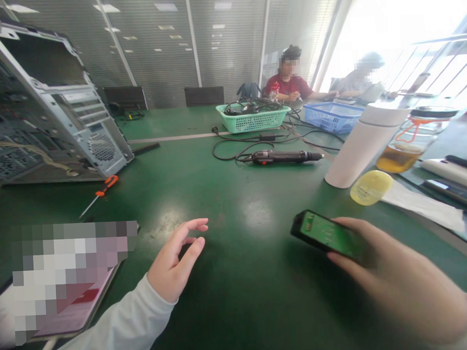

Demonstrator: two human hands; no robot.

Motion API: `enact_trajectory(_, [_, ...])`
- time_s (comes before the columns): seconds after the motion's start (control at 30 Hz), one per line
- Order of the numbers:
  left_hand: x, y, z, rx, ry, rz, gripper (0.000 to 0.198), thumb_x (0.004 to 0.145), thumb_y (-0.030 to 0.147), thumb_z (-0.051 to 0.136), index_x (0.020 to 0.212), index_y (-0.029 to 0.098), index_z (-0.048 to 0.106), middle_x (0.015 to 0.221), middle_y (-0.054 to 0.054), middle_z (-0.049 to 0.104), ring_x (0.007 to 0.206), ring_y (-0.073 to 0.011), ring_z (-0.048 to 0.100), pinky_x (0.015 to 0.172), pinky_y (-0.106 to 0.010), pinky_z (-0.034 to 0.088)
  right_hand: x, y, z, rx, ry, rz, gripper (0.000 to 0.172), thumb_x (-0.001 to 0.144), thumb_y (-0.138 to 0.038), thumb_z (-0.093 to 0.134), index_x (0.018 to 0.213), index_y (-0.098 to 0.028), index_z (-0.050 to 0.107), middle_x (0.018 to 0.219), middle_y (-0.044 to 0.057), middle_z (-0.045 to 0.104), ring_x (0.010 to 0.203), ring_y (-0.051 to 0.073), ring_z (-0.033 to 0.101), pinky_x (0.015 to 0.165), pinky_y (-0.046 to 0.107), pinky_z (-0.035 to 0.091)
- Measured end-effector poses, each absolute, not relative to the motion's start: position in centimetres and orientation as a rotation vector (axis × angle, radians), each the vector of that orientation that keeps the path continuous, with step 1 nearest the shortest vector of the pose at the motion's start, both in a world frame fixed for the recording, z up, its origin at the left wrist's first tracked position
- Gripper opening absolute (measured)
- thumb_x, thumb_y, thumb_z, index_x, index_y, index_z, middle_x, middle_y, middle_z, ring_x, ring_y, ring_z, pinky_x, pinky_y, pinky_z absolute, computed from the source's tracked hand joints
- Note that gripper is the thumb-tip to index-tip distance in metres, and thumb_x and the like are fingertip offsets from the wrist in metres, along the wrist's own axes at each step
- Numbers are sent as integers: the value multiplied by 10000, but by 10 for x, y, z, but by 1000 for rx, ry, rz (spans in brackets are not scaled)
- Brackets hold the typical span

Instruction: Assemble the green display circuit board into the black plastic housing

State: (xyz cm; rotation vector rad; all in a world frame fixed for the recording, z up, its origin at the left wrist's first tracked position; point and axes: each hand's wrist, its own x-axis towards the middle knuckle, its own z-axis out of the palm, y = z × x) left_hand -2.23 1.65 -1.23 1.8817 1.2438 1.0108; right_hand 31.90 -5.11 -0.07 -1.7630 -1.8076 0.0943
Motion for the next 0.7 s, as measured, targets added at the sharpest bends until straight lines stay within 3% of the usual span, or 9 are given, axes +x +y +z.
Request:
enact_trajectory(0.07, [-22,15,-11,1861,1246,1041,302,874,313,399,1110,193,544,1065,-91,610,1048,-229,535,879,-414,439,278,-40,6,-1566,-2010,174,408,860,-563,519,1174,-305,490,1015,82,576,789,231,594,634,362,500])
enact_trajectory(0.13, [-22,15,-9,1826,1246,1074,326,898,324,335,1105,191,550,1058,-86,616,1052,-226,537,914,-419,412,235,-29,15,-1403,-2118,217,303,899,-409,488,1176,-288,470,1090,57,530,914,212,561,734,343,504])
enact_trajectory(0.23, [-23,15,-6,1759,1237,1093,377,913,351,279,1117,179,545,1057,-89,616,1041,-229,548,929,-421,399,186,-14,23,-1279,-2171,243,331,838,-231,527,1166,-262,484,1134,46,483,999,203,509,844,345,478])
enact_trajectory(0.33, [-23,16,-3,1754,1244,1116,342,877,370,367,1073,174,568,1041,-86,615,1023,-235,556,896,-391,423,163,-2,19,-1202,-2131,241,397,757,-140,572,1138,-230,510,1147,61,461,1016,215,492,879,359,465])
enact_trajectory(0.53, [-23,18,-7,1701,1279,1051,321,855,390,450,1074,188,571,1082,-77,602,965,-215,577,807,-342,469,165,10,-6,-1084,-1970,383,377,800,-197,574,1160,-198,463,1106,66,484,1013,204,493,897,353,452])
enact_trajectory(0.7, [-23,22,-12,1587,1254,1093,335,848,413,454,1075,189,557,1075,-74,598,1016,-224,559,850,-358,459,167,10,-15,-1080,-1803,620,413,819,-264,566,1188,-188,398,1124,82,482,1031,193,495,818,297,499])
